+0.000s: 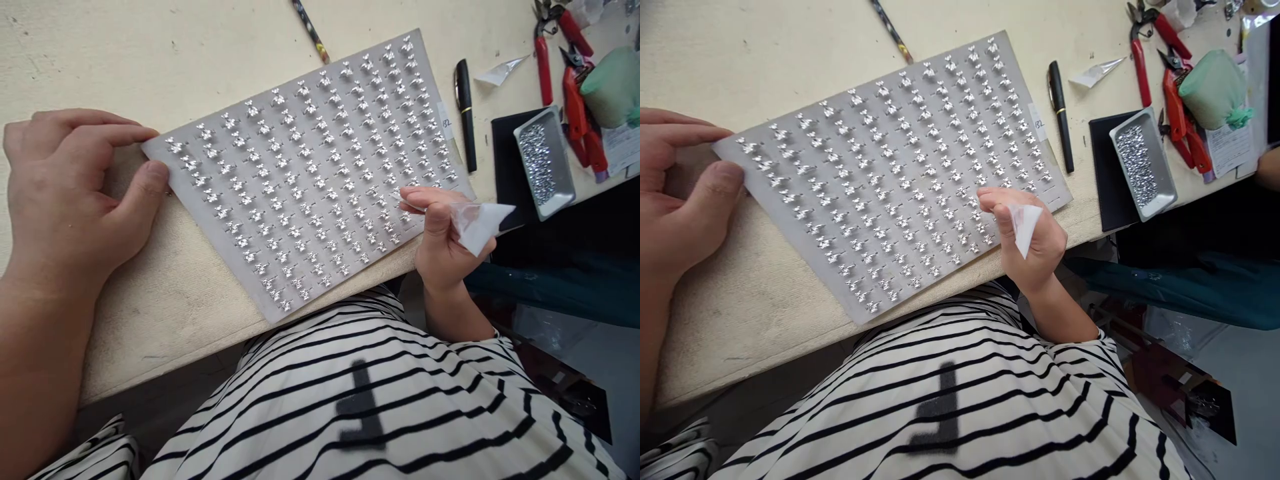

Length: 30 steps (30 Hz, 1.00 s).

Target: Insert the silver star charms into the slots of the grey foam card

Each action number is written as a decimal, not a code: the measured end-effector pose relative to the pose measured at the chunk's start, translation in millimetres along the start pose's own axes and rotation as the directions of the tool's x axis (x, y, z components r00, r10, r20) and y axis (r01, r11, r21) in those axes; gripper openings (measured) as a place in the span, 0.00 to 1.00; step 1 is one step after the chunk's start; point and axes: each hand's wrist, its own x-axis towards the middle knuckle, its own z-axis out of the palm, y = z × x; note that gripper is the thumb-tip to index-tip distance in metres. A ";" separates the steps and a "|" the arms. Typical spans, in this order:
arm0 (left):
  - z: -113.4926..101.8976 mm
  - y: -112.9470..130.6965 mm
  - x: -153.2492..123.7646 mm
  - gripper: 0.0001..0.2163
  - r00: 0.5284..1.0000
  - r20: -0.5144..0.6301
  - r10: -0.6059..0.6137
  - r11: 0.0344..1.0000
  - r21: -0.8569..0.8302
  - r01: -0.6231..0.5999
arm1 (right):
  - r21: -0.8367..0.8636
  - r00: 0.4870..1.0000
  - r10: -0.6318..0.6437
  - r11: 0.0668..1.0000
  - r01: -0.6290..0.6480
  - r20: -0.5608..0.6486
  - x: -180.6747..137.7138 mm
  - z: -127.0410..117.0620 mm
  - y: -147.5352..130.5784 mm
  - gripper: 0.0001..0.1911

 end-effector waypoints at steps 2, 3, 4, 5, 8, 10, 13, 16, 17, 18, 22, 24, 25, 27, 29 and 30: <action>-0.2 0.1 -0.2 0.30 0.995 -0.040 0.087 0.996 0.031 -0.085 | 0.000 1.000 0.012 1.000 -0.012 0.025 0.5 1.7 1.1 0.09; 0.1 -0.5 -0.2 0.30 0.992 -0.052 0.114 0.993 0.037 -0.112 | -0.009 0.999 0.022 1.000 -0.021 0.046 0.3 2.3 2.0 0.09; 0.4 -1.3 0.0 0.30 0.990 -0.062 0.125 0.992 0.032 -0.123 | -0.021 0.997 0.031 0.999 -0.030 0.070 0.0 2.7 3.0 0.09; 0.8 -2.3 0.1 0.29 0.988 -0.075 0.132 0.991 0.022 -0.131 | -0.033 0.995 0.039 0.999 -0.036 0.091 -0.3 2.8 4.0 0.09; 1.2 -4.2 0.2 0.28 0.985 -0.080 0.152 0.988 0.000 -0.152 | -0.045 0.992 0.047 0.998 -0.042 0.120 -0.7 2.6 6.6 0.09; 0.5 -4.3 -0.2 0.28 0.987 -0.066 0.146 0.989 0.005 -0.146 | -0.039 0.991 0.048 0.998 -0.043 0.125 -0.4 2.6 7.5 0.09; -0.9 -3.4 -0.8 0.28 0.991 -0.053 0.123 0.992 0.026 -0.122 | -0.028 0.989 0.056 0.998 -0.053 0.138 0.6 3.1 6.7 0.09; -1.0 -3.3 -0.9 0.28 0.990 -0.052 0.132 0.991 0.019 -0.131 | -0.015 0.994 0.046 0.999 -0.044 0.097 3.0 3.9 3.1 0.09; -0.7 -3.5 -0.8 0.28 0.989 -0.054 0.138 0.990 0.011 -0.138 | -0.009 0.997 0.037 0.999 -0.037 0.063 4.3 4.1 1.7 0.09; -0.3 -3.8 -0.6 0.28 0.988 -0.060 0.144 0.990 0.005 -0.144 | -0.002 0.999 0.026 1.000 -0.026 0.022 5.8 4.2 0.7 0.09; 0.8 -3.8 -0.3 0.27 0.984 -0.082 0.156 0.988 -0.003 -0.157 | -0.029 0.995 -0.004 1.000 0.001 -0.095 11.3 3.3 3.1 0.10; 0.6 -2.6 -0.6 0.28 0.986 -0.076 0.146 0.989 0.000 -0.146 | -0.044 0.996 -0.003 0.999 -0.001 -0.093 12.2 2.2 8.2 0.10; 0.4 -1.8 -0.7 0.28 0.988 -0.065 0.137 0.991 0.005 -0.137 | -0.040 0.996 0.003 0.999 -0.007 -0.087 12.1 1.5 10.9 0.09; -0.1 -0.6 -1.1 0.28 0.990 -0.072 0.125 0.992 0.016 -0.124 | -0.036 0.996 0.022 0.999 -0.025 -0.081 11.1 0.6 15.6 0.09; -0.2 0.0 -1.1 0.28 0.987 -0.086 0.133 0.991 0.020 -0.132 | -0.069 0.996 0.047 0.996 -0.052 -0.071 9.8 0.1 18.3 0.10; -0.1 0.0 -1.1 0.28 0.987 -0.085 0.140 0.990 0.019 -0.139 | -0.091 0.996 0.057 0.994 -0.063 -0.061 9.2 0.0 19.0 0.11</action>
